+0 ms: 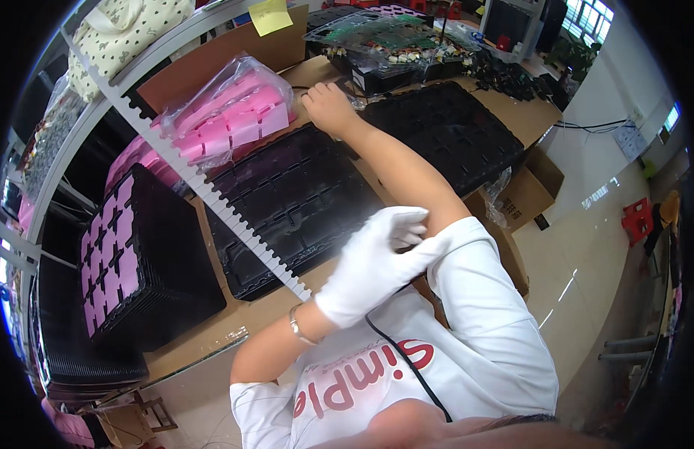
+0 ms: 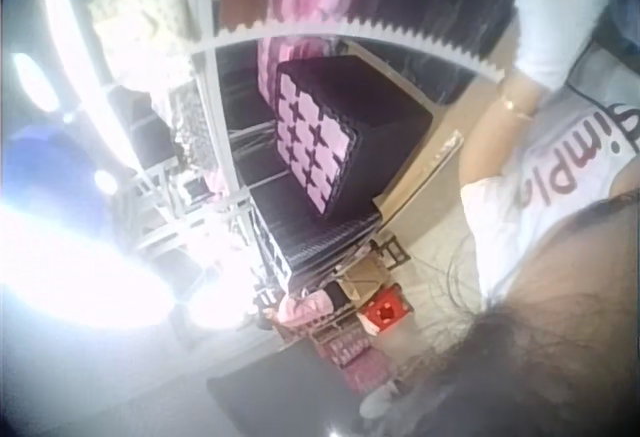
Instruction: The person places pink plastic inserts into black plastic trays on a workbench. They repeatedly pick up a pink insert, align it with the tray, and press it into place. The person also adjusts their shirt and touches their face area during the task.
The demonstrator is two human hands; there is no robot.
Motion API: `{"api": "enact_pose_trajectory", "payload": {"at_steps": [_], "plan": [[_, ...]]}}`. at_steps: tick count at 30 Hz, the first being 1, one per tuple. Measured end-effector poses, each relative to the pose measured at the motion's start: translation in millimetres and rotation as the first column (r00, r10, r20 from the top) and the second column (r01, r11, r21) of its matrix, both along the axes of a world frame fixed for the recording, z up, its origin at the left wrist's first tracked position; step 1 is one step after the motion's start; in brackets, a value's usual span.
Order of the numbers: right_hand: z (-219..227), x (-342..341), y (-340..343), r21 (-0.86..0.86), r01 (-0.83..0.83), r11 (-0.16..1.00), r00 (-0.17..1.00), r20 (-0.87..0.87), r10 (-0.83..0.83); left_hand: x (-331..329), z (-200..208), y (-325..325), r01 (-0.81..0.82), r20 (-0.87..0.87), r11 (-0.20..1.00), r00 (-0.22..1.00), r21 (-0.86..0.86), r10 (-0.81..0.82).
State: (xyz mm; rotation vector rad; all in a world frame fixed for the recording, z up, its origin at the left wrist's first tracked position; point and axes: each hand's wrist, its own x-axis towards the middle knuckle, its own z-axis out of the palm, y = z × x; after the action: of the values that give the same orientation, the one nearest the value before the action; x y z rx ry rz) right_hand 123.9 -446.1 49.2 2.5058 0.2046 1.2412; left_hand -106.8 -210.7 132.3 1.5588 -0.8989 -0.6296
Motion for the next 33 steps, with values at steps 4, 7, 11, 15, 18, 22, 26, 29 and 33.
{"api": "enact_pose_trajectory", "payload": {"at_steps": [4, 7, 11, 15, 18, 22, 26, 29, 33], "plan": [[-11, -10, -7, -0.089, -0.002, 0.996, 0.999, -0.054, -0.003, 12, 19, -15, 0.214, 0.038, 0.965, 0.974, 0.154, -0.222], [-15, -19, -17, -0.143, 0.024, 0.989, 0.991, -0.13, -0.043, 14, 33, -22, 0.271, -0.014, 0.948, 0.962, 0.164, -0.273], [-20, -24, -26, -0.185, -0.02, 0.983, 0.986, -0.168, -0.012, 14, 46, -38, 0.336, -0.052, 0.915, 0.941, 0.224, -0.333], [-29, -25, -35, -0.178, -0.022, 0.984, 0.987, -0.163, -0.008, 13, 78, -55, 0.513, 0.052, 0.691, 0.783, 0.508, -0.619], [-27, -21, -18, -0.182, -0.066, 0.981, 0.982, -0.185, 0.032, 19, 53, -80, 0.693, 0.919, 0.611, -0.22, 0.384, -0.328], [-44, -13, -3, -0.184, 0.013, 0.983, 0.939, -0.335, -0.075, -42, 101, -96, 0.326, 0.55, 0.612, 0.269, 0.72, -0.79], [-47, -28, -10, -0.203, -0.056, 0.978, 0.958, -0.285, -0.005, -87, 42, -78, 0.766, 0.96, 0.639, 0.122, 0.069, -0.25], [-32, 6, 1, -0.171, -0.223, 0.96, 0.969, -0.145, 0.2, -40, 46, -62, 0.881, 0.965, 0.472, 0.131, -0.008, -0.228], [48, -39, -107, -0.282, 0.023, 0.959, 1.0, 0.02, -0.018, -38, 27, -40, 0.859, 0.979, 0.473, 0.196, -0.195, 0.047]]}}
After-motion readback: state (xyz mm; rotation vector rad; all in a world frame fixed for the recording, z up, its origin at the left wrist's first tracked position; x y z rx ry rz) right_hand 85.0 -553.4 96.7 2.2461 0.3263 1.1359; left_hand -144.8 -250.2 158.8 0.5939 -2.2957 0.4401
